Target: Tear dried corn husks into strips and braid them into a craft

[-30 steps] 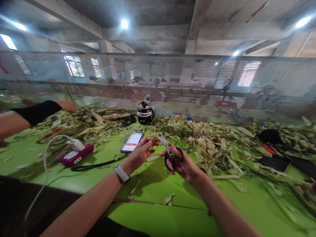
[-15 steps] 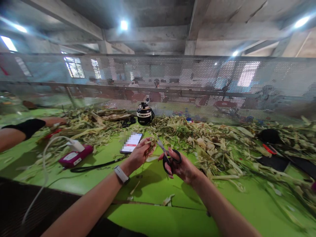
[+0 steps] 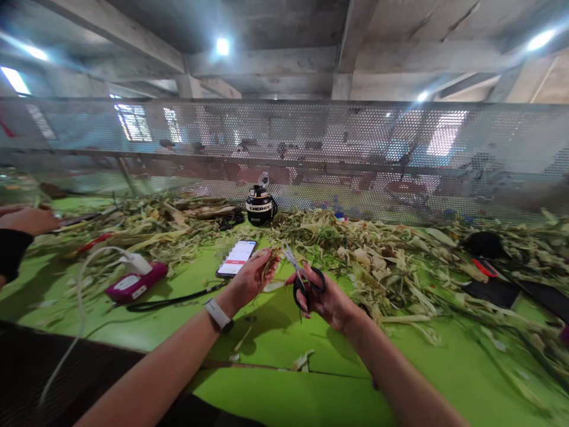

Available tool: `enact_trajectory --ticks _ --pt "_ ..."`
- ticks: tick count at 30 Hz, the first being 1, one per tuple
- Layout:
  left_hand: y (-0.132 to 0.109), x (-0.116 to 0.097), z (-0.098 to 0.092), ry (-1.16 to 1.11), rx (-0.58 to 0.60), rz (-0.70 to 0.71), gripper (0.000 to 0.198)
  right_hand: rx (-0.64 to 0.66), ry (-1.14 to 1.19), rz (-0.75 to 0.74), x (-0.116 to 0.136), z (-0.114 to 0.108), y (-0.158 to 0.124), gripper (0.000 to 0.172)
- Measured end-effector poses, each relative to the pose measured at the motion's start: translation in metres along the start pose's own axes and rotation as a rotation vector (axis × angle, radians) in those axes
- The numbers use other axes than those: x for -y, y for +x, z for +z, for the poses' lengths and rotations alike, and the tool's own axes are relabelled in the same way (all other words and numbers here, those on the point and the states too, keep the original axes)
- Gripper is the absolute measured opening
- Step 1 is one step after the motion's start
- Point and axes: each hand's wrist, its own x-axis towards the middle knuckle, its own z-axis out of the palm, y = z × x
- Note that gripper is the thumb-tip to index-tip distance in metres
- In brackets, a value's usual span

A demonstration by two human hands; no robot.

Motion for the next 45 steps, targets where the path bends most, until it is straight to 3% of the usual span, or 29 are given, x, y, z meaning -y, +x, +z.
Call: enact_trajectory --ticks 8,20,39,45 --pt "0.002 0.005 -0.003 0.092 0.015 0.075 0.025 0.034 0.039 0.038 0.003 0.002 -0.001 0.045" --pt "0.003 0.006 -0.006 0.12 0.055 0.02 0.032 0.057 0.098 0.099 0.011 -0.005 -0.003 0.046" --pt "0.005 0.01 -0.01 0.141 0.071 0.028 0.036 -0.098 -0.068 -0.079 -0.003 0.006 0.002 0.047" --pt "0.003 0.008 -0.006 0.106 0.058 0.027 0.035 -0.272 -0.162 -0.143 0.001 0.004 0.006 0.049"
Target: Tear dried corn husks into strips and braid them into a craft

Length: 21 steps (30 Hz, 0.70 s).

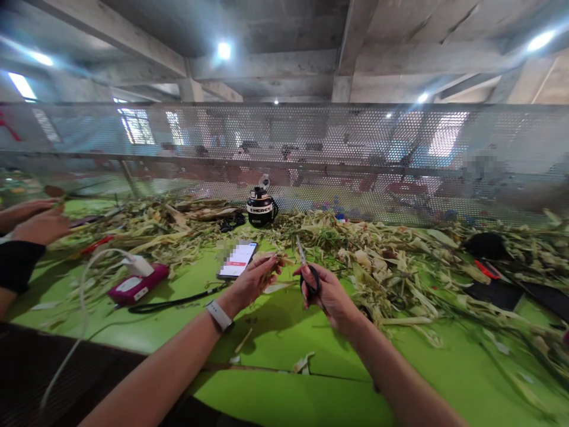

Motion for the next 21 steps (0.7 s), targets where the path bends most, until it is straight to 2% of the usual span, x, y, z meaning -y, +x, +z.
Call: enact_trajectory --ticks 3,6,9,11,14,16,19,21 --pt "0.001 -0.002 0.001 -0.048 -0.044 0.017 0.035 -0.097 -0.201 -0.022 0.004 -0.009 0.005 0.05" --pt "0.003 -0.004 0.001 -0.116 -0.112 0.049 0.036 -0.145 -0.552 0.006 0.004 -0.021 0.008 0.056" --pt "0.004 -0.007 0.001 -0.143 -0.151 0.072 0.04 -0.053 -0.914 0.056 0.002 -0.025 0.008 0.055" --pt "0.003 -0.009 0.002 -0.139 -0.159 0.079 0.043 0.05 -1.124 0.075 0.0 -0.021 0.006 0.052" --pt "0.0 -0.011 0.005 -0.105 -0.158 0.107 0.046 0.117 -1.37 0.073 -0.001 -0.013 0.004 0.046" --pt "-0.001 -0.01 0.007 -0.05 -0.137 0.161 0.045 0.153 -1.379 0.088 0.0 -0.012 0.003 0.04" --pt "-0.003 -0.008 0.009 0.059 -0.083 0.266 0.042 0.269 -1.193 0.135 0.002 -0.015 0.002 0.031" --pt "-0.005 -0.006 0.009 0.196 -0.06 0.326 0.041 0.335 -1.09 0.105 0.003 -0.019 0.001 0.023"
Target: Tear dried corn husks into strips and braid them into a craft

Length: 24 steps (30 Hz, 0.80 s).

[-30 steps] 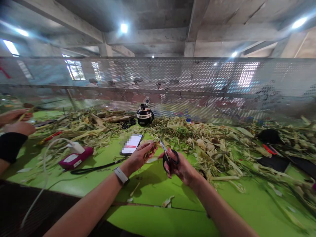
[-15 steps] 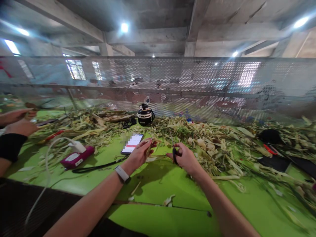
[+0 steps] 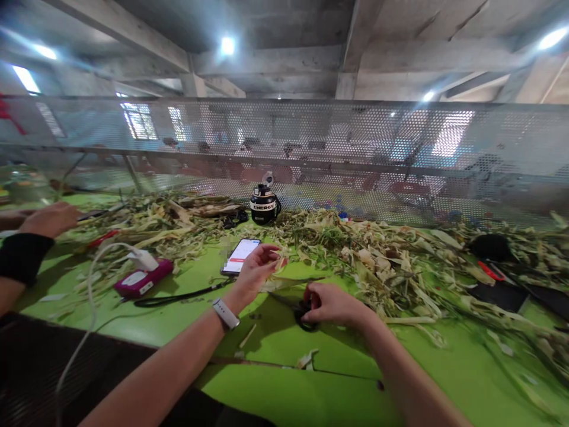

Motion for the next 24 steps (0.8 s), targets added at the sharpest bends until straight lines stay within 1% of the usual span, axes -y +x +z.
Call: enact_trajectory --ticks 1,2,4,6,7,8,10,12,15,17,18,20,21,24 --pt "-0.001 0.001 0.0 0.094 0.018 0.04 0.039 -0.03 0.02 -0.042 0.0 -0.001 -0.001 0.019" --pt "-0.003 0.002 -0.001 0.201 0.037 0.09 0.035 -0.099 0.031 -0.083 0.0 -0.002 -0.001 0.019" --pt "-0.006 0.004 -0.001 0.398 0.084 0.211 0.024 -0.32 0.034 -0.141 0.002 -0.003 0.0 0.029" --pt "-0.01 0.006 -0.001 0.51 0.15 0.304 0.017 -0.524 0.022 -0.173 0.004 -0.002 0.001 0.033" --pt "-0.011 0.007 -0.001 0.54 0.183 0.323 0.016 -0.582 0.014 -0.188 0.004 -0.001 0.003 0.033" --pt "-0.012 0.008 0.0 0.56 0.211 0.327 0.017 -0.609 0.009 -0.206 0.004 0.0 0.004 0.033" --pt "-0.014 0.008 0.001 0.584 0.271 0.315 0.017 -0.597 0.028 -0.246 0.002 0.003 0.007 0.034" --pt "-0.016 0.008 0.002 0.593 0.327 0.323 0.016 -0.543 0.097 -0.273 -0.002 0.006 0.011 0.04" --pt "-0.018 0.005 0.003 0.619 0.403 0.397 0.015 -0.443 0.216 -0.287 -0.009 0.007 0.014 0.046" --pt "-0.02 0.004 0.004 0.642 0.447 0.436 0.014 -0.389 0.239 -0.301 -0.011 0.006 0.015 0.049" --pt "-0.021 0.003 0.004 0.638 0.453 0.431 0.015 -0.377 0.24 -0.306 -0.011 0.005 0.015 0.05" --pt "-0.022 0.003 0.006 0.579 0.421 0.358 0.023 -0.4 0.243 -0.306 -0.01 0.003 0.015 0.05" --pt "-0.023 0.002 0.007 0.532 0.396 0.287 0.03 -0.428 0.245 -0.303 -0.009 0.002 0.014 0.049" --pt "-0.024 0.0 0.009 0.343 0.369 -0.004 0.048 -0.54 0.214 -0.31 -0.007 0.0 0.012 0.047"
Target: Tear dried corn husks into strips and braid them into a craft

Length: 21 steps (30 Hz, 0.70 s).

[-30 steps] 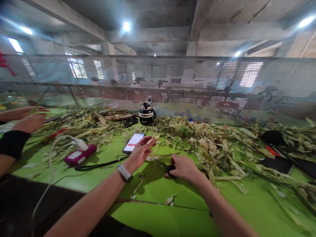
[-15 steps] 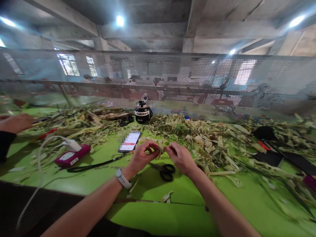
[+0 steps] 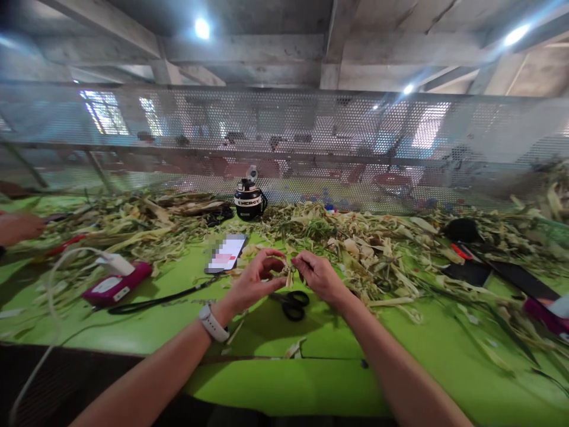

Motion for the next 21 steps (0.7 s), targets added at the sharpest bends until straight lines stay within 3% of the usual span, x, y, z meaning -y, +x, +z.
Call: enact_trajectory --ticks 2,5,8,12,16,21 --pt "0.001 -0.001 -0.001 -0.18 0.013 -0.142 0.052 -0.039 -0.036 -0.025 0.0 -0.001 0.0 0.046" --pt "0.003 -0.001 -0.003 -0.407 -0.068 -0.282 0.053 -0.056 -0.04 -0.034 -0.001 -0.003 -0.001 0.045" --pt "0.004 0.001 -0.002 -0.442 -0.023 -0.412 0.054 -0.054 -0.027 -0.035 -0.002 -0.003 -0.001 0.044" --pt "0.003 0.004 0.003 -0.269 0.169 -0.356 0.045 -0.027 -0.14 -0.065 -0.002 0.001 -0.001 0.039" --pt "0.002 0.005 0.006 -0.154 0.152 -0.336 0.045 -0.037 -0.309 -0.078 -0.002 0.008 -0.003 0.037" --pt "0.002 0.003 0.006 -0.264 0.114 -0.372 0.043 -0.158 -0.183 -0.003 -0.001 0.006 -0.001 0.038"
